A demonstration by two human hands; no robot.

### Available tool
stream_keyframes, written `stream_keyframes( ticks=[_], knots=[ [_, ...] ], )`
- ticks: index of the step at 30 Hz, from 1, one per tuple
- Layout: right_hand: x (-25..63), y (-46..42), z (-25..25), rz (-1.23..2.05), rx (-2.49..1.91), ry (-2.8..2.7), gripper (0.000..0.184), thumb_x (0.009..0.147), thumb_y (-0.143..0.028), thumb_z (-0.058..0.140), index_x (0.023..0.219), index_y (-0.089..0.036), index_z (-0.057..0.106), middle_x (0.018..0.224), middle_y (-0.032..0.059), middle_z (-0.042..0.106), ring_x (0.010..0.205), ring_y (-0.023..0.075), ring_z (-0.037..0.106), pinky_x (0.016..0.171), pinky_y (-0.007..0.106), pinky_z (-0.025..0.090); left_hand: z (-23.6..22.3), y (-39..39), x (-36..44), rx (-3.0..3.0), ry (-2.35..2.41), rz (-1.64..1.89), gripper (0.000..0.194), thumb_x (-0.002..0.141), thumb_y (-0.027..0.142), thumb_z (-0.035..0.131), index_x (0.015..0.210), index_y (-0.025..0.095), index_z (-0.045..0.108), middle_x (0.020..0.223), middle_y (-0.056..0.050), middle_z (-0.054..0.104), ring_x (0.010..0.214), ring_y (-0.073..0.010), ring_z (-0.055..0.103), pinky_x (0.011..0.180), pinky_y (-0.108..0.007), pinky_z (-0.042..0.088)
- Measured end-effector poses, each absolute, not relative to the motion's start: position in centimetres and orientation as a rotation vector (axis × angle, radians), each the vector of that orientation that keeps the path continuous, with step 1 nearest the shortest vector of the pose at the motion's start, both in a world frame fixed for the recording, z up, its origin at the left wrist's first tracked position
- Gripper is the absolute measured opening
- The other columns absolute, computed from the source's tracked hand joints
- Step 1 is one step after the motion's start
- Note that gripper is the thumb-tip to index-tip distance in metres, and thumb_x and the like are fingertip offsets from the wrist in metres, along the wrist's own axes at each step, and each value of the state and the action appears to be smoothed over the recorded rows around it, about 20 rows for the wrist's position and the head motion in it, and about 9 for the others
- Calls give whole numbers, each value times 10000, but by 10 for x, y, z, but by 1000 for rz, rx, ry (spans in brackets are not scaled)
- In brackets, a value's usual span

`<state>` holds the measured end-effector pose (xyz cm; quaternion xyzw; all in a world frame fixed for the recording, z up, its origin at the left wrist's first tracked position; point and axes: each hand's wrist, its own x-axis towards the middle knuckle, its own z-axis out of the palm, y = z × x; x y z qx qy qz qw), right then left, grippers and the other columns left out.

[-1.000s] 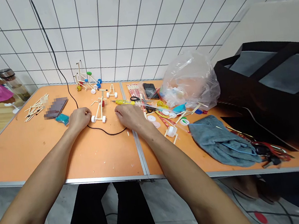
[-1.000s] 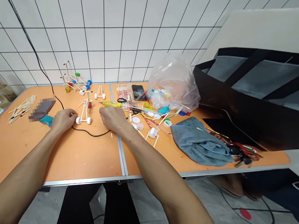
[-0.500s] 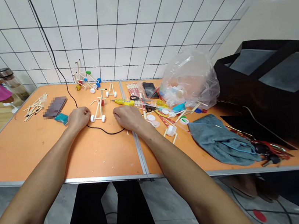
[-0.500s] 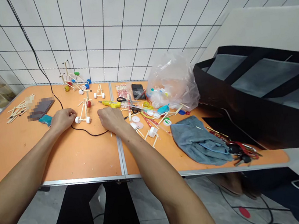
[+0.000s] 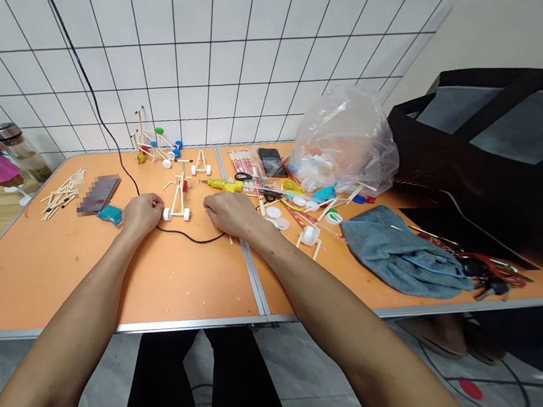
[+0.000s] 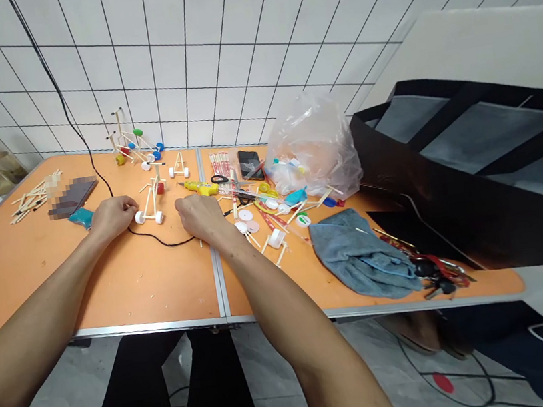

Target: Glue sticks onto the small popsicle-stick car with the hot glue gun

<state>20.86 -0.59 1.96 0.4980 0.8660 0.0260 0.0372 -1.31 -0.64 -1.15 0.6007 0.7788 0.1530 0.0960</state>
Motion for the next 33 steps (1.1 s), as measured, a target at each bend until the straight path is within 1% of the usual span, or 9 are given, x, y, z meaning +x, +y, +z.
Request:
stream_keyframes(
  ticks=[9, 17, 24, 33],
  knots=[
    [208, -6, 20, 66, 1521, 2648, 422, 1107, -192, 397, 1302, -185, 771, 1297, 189, 804, 1198, 330, 750, 816, 354, 485, -12, -6, -13, 1780, 2293, 453, 359, 955, 227, 580, 1141, 293, 880, 1226, -78, 865, 1197, -309, 772, 904, -356, 593],
    [208, -6, 18, 74, 1525, 2646, 422, 1111, -202, 389, 1292, -176, 770, 1304, 185, 800, 1206, 334, 747, 823, 353, 492, -9, -8, -10, 1780, 2313, 404, 373, 984, 240, 557, 1185, 286, 869, 1257, -79, 856, 1245, -312, 759, 945, -359, 583],
    [209, -3, 16, 76, 1518, 2648, 413, 1112, -212, 400, 1297, -185, 768, 1300, 187, 803, 1217, 332, 748, 854, 358, 512, -7, -8, -11, 1782, 2289, 395, 363, 980, 233, 563, 1173, 289, 866, 1265, -71, 854, 1221, -297, 764, 906, -337, 574],
    [208, -5, 18, 83, 1519, 2646, 415, 1111, -206, 395, 1292, -180, 768, 1300, 190, 801, 1210, 340, 751, 850, 365, 512, -10, -7, -12, 1791, 2288, 436, 364, 960, 232, 572, 1140, 300, 882, 1225, -69, 865, 1206, -312, 767, 927, -359, 590]
  ],
)
